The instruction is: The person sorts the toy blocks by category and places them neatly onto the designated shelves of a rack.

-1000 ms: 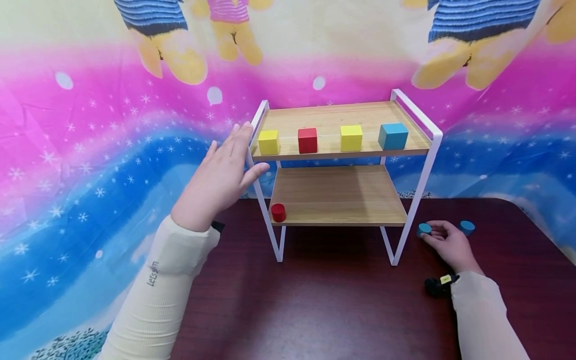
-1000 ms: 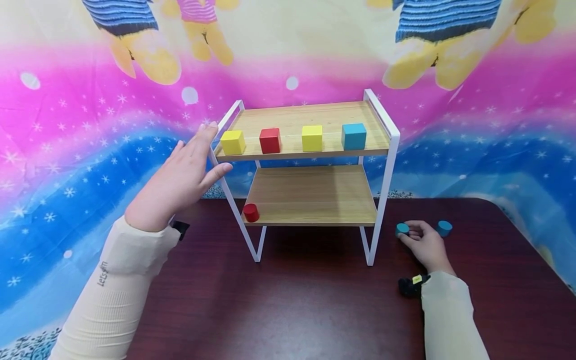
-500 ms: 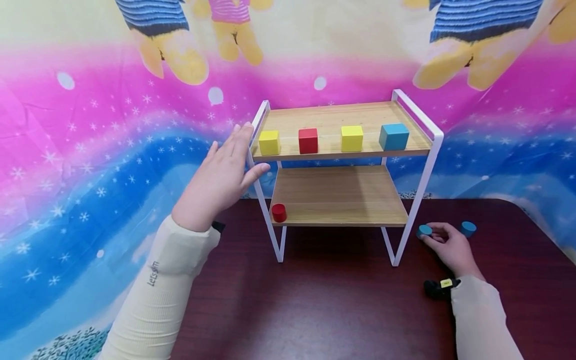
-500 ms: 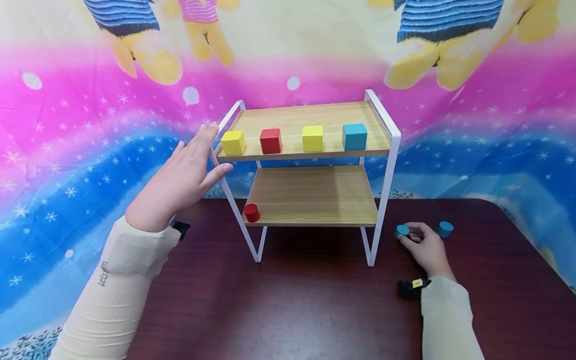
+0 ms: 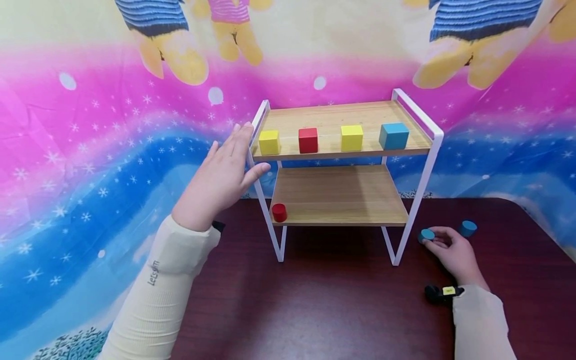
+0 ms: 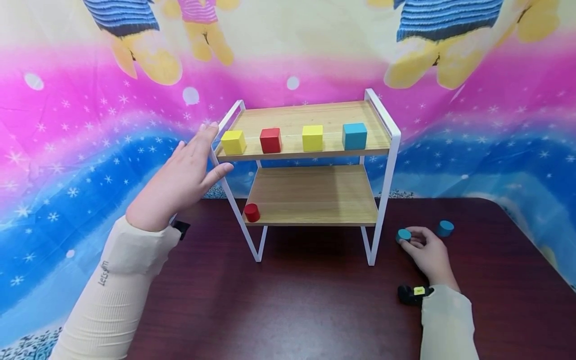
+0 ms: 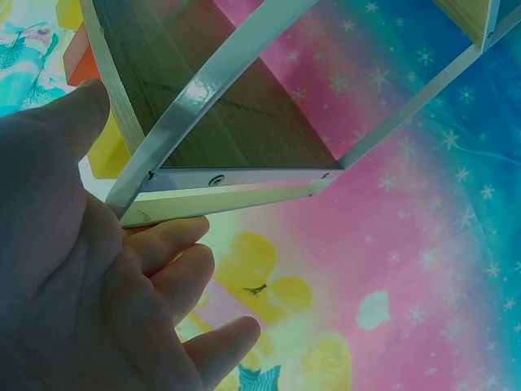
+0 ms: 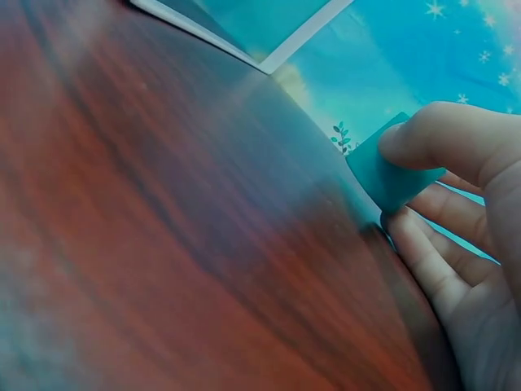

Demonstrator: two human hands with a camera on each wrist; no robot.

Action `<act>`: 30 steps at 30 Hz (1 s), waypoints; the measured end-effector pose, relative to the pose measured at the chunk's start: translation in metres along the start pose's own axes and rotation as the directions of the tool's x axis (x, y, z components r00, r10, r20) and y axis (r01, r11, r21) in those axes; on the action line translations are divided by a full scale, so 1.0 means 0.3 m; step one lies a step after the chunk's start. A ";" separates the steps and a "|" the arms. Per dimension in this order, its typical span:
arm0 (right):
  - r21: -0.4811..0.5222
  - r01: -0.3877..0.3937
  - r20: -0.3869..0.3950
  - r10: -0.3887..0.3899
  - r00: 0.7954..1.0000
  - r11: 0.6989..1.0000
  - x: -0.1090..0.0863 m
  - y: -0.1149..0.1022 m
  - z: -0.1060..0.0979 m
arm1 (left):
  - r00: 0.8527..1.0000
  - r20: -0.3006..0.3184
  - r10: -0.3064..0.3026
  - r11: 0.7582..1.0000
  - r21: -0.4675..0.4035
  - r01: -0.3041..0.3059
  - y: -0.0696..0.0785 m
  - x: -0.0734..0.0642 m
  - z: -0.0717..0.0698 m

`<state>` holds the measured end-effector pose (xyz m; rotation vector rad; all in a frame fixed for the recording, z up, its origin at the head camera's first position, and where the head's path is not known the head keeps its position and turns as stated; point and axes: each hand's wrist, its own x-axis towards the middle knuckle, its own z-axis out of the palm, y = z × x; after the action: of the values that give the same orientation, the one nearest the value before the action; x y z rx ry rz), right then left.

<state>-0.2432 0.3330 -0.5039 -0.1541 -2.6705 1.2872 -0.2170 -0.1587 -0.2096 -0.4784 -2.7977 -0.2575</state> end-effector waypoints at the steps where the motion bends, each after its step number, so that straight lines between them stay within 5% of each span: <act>1: -0.001 0.004 0.000 -0.004 1.000 1.000 -0.002 0.000 0.000 | 1.000 0.000 -0.001 1.000 0.001 0.001 0.001 0.001 0.000; 30: -0.025 0.087 -0.021 -0.088 0.996 0.996 -0.020 -0.010 0.005 | 1.000 -0.018 0.018 1.000 -0.006 -0.018 -0.002 -0.001 0.002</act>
<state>-0.2377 0.3291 -0.5030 -0.0531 -2.6430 1.2209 -0.2171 -0.1591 -0.2105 -0.4999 -2.7744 -0.2656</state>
